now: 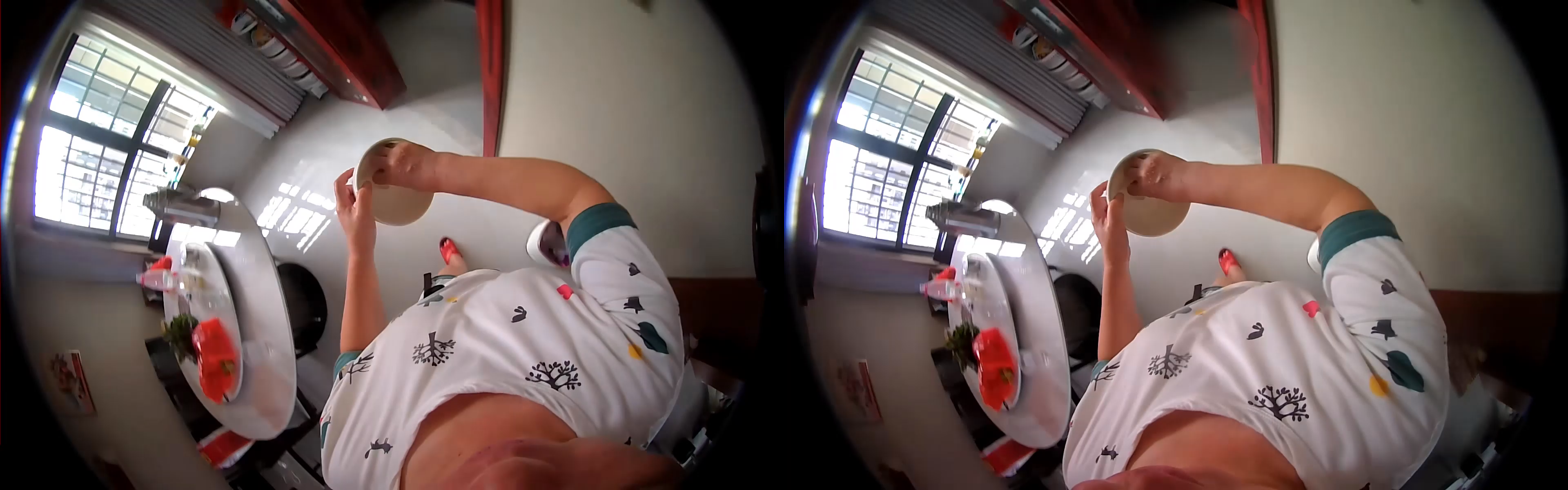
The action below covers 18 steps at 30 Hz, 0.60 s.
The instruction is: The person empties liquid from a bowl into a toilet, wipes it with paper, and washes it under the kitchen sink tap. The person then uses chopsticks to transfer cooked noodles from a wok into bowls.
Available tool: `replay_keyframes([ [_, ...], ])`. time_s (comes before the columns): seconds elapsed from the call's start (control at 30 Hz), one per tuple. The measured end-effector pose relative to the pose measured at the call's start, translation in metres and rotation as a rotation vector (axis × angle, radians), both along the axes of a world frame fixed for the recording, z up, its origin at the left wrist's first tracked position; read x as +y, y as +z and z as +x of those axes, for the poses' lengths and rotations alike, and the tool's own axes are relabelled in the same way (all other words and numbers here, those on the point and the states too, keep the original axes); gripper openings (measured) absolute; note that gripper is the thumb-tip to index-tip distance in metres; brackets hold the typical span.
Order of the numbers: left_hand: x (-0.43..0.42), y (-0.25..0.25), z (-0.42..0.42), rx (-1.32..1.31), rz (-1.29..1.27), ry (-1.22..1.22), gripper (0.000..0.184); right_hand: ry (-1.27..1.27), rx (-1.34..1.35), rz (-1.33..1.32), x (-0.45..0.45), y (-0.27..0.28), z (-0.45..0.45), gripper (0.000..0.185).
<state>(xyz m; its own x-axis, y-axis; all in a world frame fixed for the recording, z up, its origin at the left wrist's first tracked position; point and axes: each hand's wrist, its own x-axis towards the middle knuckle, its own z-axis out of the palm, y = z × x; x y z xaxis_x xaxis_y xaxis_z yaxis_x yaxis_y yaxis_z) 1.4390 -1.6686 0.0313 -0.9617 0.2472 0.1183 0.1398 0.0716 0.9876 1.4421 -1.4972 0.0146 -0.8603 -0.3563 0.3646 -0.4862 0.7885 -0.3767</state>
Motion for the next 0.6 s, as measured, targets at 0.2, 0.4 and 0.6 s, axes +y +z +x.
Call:
replay_keyframes([
  [0.2,0.117,0.005,-0.176,0.062,-0.090,-0.112,0.032,-0.236,-0.485,0.106,0.076,-0.001,-0.129,0.034],
  [0.4,0.257,-0.024,-0.314,0.170,-0.066,-0.285,0.035,-0.574,-0.858,-0.514,0.221,-0.067,-0.278,0.033],
  [0.6,0.372,-0.031,-0.474,0.222,-0.041,-0.196,0.038,-0.906,-0.034,-0.332,0.375,-0.007,-0.360,0.029],
])
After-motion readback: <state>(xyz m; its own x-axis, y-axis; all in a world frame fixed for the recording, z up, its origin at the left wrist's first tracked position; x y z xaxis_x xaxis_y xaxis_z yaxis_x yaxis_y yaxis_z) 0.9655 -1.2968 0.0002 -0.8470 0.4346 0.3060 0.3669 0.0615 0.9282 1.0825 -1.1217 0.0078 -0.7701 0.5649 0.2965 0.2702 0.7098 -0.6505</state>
